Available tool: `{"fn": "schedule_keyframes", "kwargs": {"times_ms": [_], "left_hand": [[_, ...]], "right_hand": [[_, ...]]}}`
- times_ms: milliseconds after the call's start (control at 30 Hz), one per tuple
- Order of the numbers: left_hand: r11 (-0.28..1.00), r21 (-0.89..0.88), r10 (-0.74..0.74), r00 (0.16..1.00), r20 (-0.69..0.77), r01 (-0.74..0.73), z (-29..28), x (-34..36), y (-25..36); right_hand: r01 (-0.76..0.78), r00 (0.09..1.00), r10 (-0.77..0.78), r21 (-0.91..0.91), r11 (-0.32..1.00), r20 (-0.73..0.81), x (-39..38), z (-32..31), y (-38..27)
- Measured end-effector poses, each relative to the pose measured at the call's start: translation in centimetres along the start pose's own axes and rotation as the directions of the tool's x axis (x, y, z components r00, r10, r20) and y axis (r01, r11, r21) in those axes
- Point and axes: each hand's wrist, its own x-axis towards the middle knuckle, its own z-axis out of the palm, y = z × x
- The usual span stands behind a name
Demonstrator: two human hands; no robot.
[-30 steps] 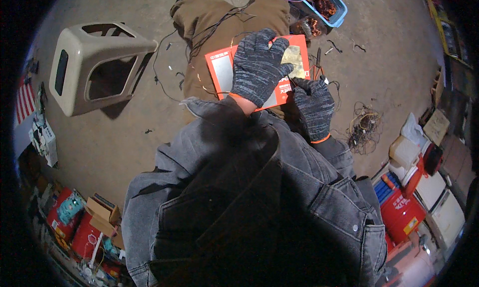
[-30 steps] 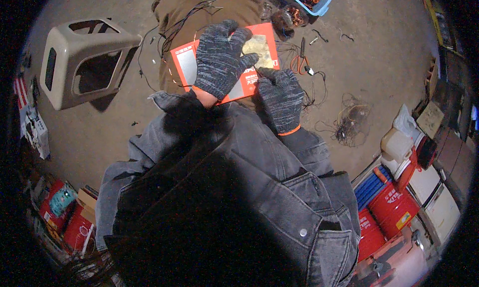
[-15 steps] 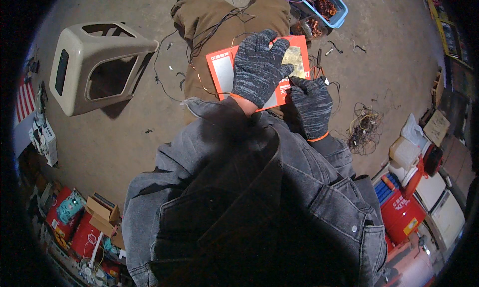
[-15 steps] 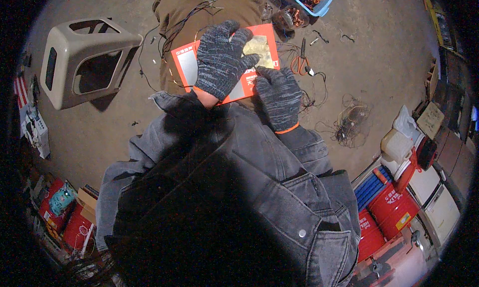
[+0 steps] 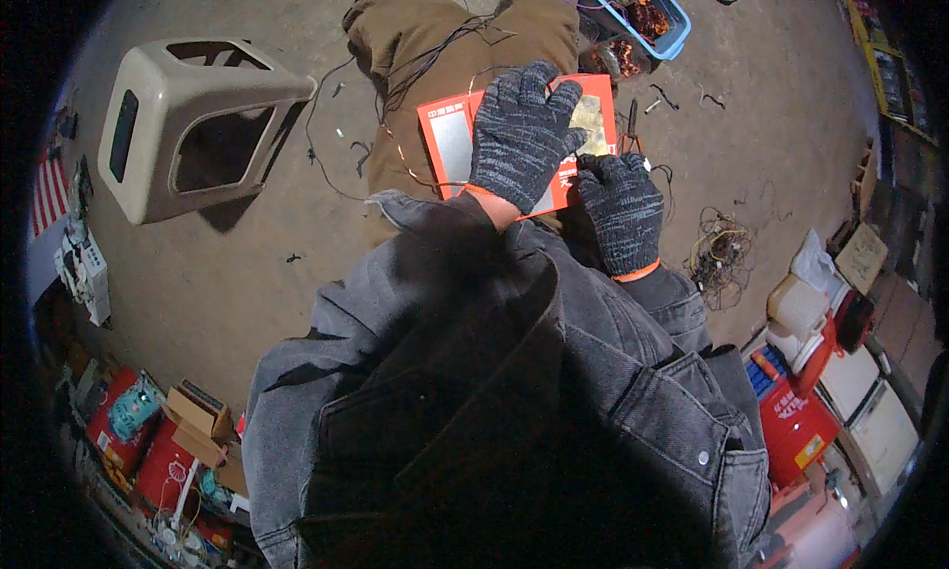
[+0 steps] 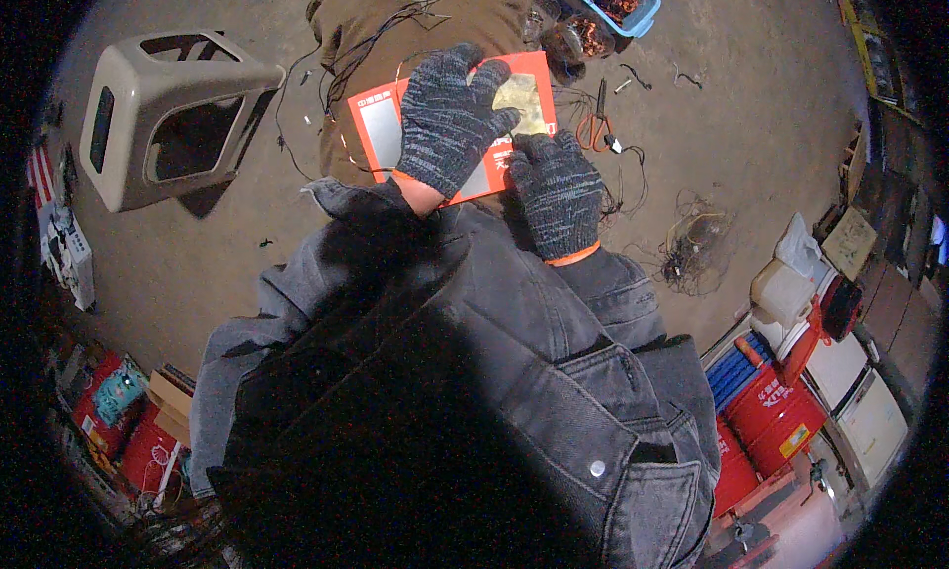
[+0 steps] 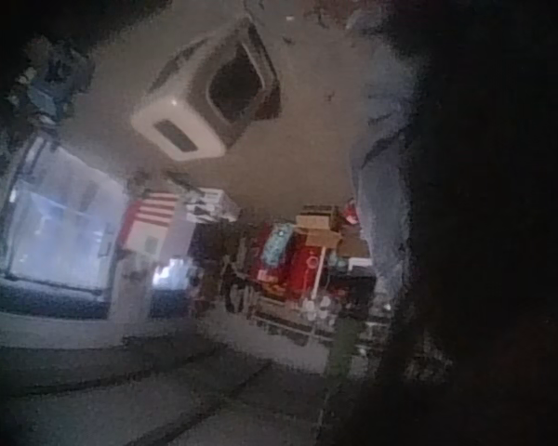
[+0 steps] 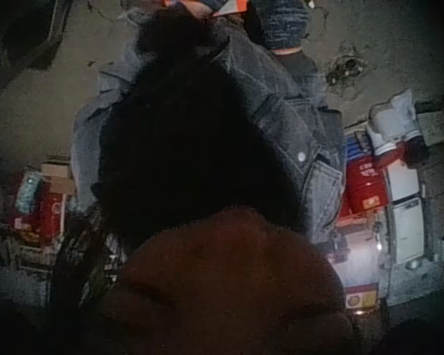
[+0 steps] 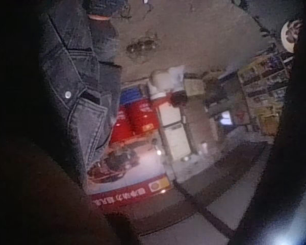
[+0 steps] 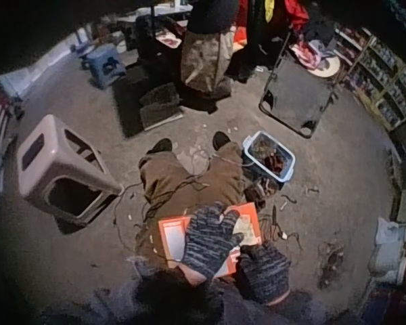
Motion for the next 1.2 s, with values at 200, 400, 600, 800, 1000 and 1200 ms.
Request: {"fn": "schedule_keyframes", "kwargs": {"times_ms": [200,400,600,800,1000,1200], "left_hand": [[1.000,-0.001,-0.011,1.000,0.020,0.011,0.0,0.0,0.0],[1.000,0.001,-0.003,1.000,0.003,0.003,0.2,-0.2,-0.1],[1.000,0.005,-0.003,1.000,0.009,0.003,0.5,-0.1,-0.2],[1.000,-0.012,-0.007,1.000,0.001,0.007,0.0,-0.1,-0.2],[0.996,-0.089,-0.011,1.000,0.007,0.011,-0.9,0.1,-0.1],[0.932,-0.357,-0.083,0.996,-0.036,0.065,-2.6,-0.2,0.0]], "right_hand": [[-0.003,1.000,0.005,0.068,0.998,-0.029,-0.4,0.0,0.1],[-0.059,0.998,0.058,0.022,0.998,0.009,-0.6,0.1,-0.1],[-0.054,0.998,0.054,0.007,0.998,0.036,-1.0,-0.1,0.0],[0.017,0.999,-0.020,0.108,0.994,0.029,-0.8,-0.4,1.9],[-0.419,0.906,0.376,0.540,0.730,0.195,-1.3,-0.2,3.4],[-0.170,0.974,0.227,0.585,0.793,-0.025,0.0,1.1,2.9]]}}
